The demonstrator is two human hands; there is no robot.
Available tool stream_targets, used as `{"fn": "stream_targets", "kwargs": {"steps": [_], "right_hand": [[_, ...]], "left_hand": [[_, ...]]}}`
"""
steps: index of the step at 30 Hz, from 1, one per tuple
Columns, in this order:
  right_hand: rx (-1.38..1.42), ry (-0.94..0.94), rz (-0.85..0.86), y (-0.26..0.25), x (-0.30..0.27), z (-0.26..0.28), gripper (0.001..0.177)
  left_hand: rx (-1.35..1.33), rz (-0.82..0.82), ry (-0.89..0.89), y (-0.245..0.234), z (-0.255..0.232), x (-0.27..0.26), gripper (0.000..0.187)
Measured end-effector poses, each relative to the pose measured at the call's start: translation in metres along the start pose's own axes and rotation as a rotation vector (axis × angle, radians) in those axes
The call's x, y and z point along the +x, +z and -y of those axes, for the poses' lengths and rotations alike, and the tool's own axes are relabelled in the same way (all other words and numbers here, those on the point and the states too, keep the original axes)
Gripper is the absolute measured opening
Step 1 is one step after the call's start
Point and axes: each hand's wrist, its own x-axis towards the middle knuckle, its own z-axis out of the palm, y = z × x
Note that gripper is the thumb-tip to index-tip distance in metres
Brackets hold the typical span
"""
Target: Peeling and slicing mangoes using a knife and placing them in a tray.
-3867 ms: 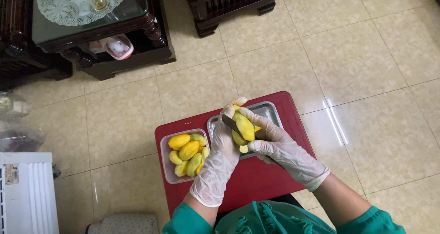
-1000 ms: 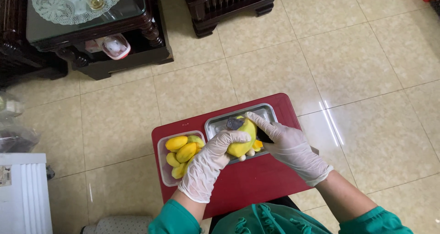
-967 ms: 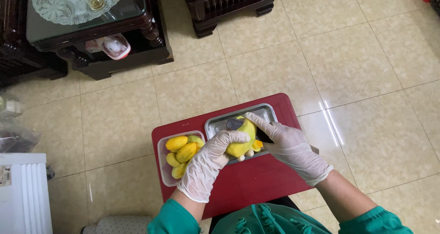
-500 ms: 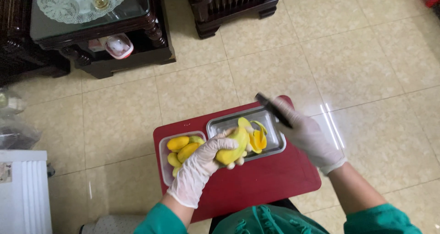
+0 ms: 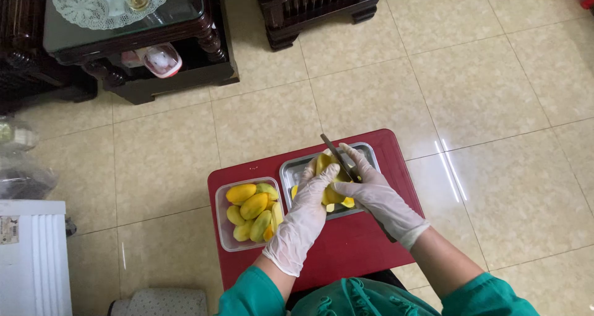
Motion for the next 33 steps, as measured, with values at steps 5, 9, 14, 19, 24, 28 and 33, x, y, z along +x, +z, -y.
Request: {"fn": "stream_targets", "kwargs": {"steps": [5,9,14,19,24,28,33], "right_hand": [[0.103,0.111,0.001,-0.004,-0.029,0.048,0.088],[0.116,0.112,0.0,-0.024,0.006,0.006,0.081],[0.034,0.1,-0.071,-0.051,0.051,-0.058,0.087],[-0.25,0.192,-0.226,-0.072,0.096,-0.131,0.094],[-0.853,0.35,-0.184,-0.082,0.137,-0.19,0.077],[-0.731,0.359,-0.189,-0.066,0.111,-0.155,0.084],[-0.017,0.146,-0.052,-0.048,0.04,-0.053,0.072]], "left_hand": [[-0.028,-0.006,-0.021,-0.019,0.015,0.015,0.048],[-0.049,0.02,-0.087,-0.032,0.015,0.029,0.036],[-0.227,-0.02,-0.181,-0.027,-0.007,0.011,0.039],[-0.381,-0.069,-0.226,-0.014,-0.023,-0.002,0.045],[-0.439,-0.198,-0.226,0.009,-0.05,-0.03,0.033],[-0.461,-0.216,-0.228,0.009,-0.044,-0.021,0.029],[-0.408,-0.195,-0.235,0.008,-0.043,-0.012,0.033]]}}
